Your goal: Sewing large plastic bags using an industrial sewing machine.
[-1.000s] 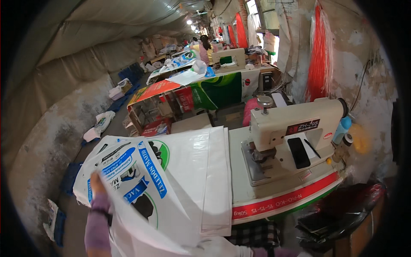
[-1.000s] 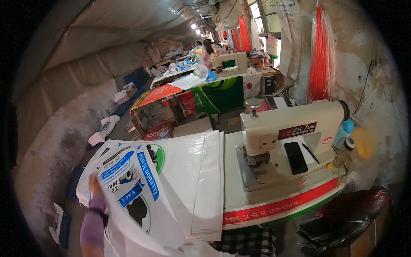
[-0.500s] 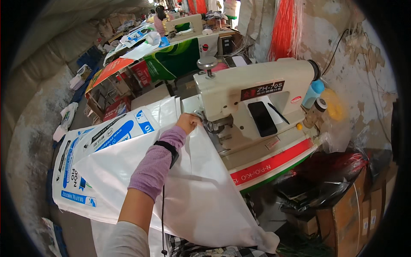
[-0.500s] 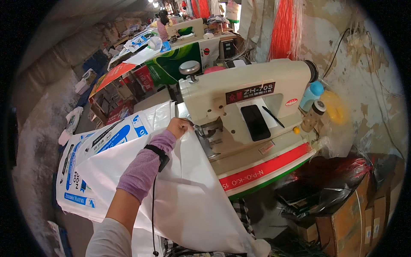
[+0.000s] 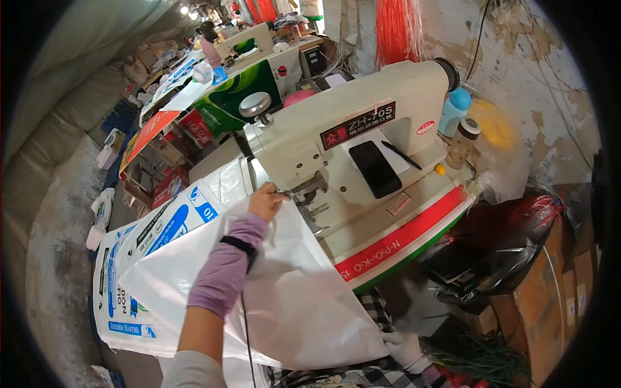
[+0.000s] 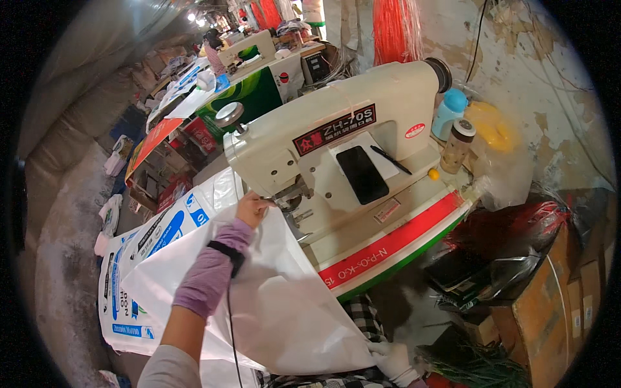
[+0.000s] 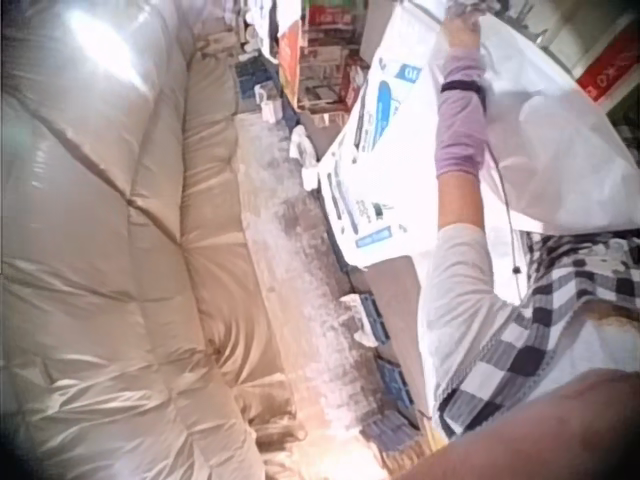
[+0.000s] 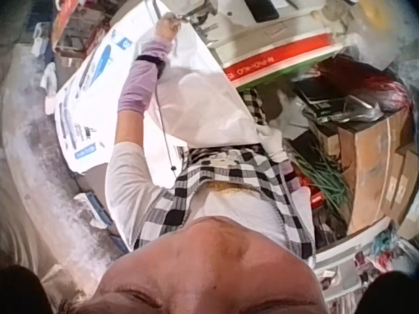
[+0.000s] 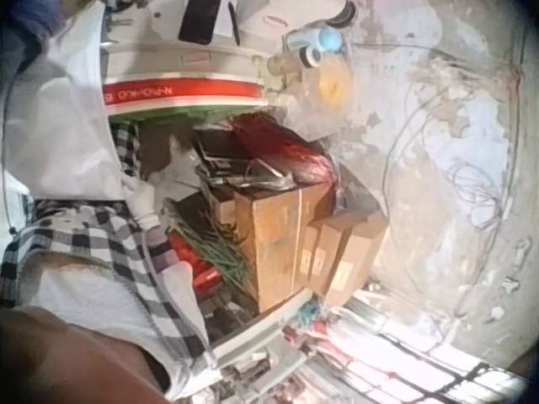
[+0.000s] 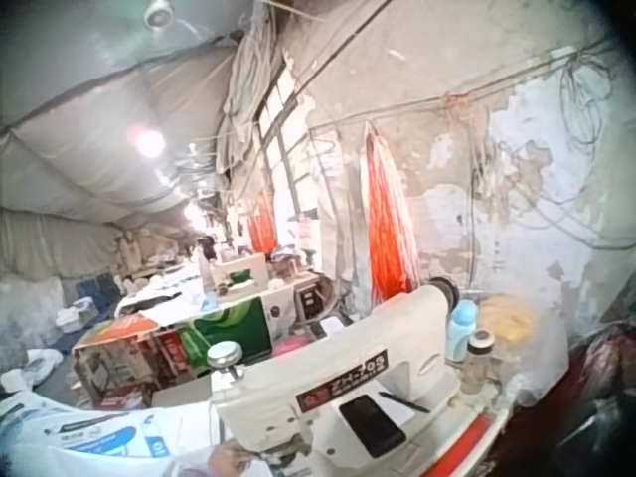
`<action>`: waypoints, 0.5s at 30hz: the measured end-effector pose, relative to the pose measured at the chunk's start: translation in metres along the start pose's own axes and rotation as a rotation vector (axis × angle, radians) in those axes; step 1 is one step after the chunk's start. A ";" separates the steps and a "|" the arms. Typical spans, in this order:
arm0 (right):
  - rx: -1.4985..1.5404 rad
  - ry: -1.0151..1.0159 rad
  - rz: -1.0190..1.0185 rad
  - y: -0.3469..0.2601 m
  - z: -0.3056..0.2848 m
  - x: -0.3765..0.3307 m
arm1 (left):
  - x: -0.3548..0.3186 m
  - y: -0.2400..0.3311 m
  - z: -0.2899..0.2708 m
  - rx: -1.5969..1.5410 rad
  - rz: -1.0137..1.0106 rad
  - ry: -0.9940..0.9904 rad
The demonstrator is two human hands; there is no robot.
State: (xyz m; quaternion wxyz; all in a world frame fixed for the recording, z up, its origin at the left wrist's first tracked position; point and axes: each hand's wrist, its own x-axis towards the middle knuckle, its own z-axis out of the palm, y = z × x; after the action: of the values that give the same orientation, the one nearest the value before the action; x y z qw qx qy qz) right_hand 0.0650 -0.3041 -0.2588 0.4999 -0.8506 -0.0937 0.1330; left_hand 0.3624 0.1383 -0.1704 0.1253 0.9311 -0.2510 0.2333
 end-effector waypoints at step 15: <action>0.006 -0.054 -0.191 -0.065 0.025 0.048 | -0.057 0.108 -0.073 -0.202 0.586 -0.954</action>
State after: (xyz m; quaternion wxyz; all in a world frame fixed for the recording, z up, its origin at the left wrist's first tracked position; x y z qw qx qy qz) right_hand 0.1010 -0.2382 -0.2196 0.5102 -0.8324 -0.1877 0.1080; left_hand 0.2345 0.0959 -0.1233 0.0166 0.8082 -0.5487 -0.2134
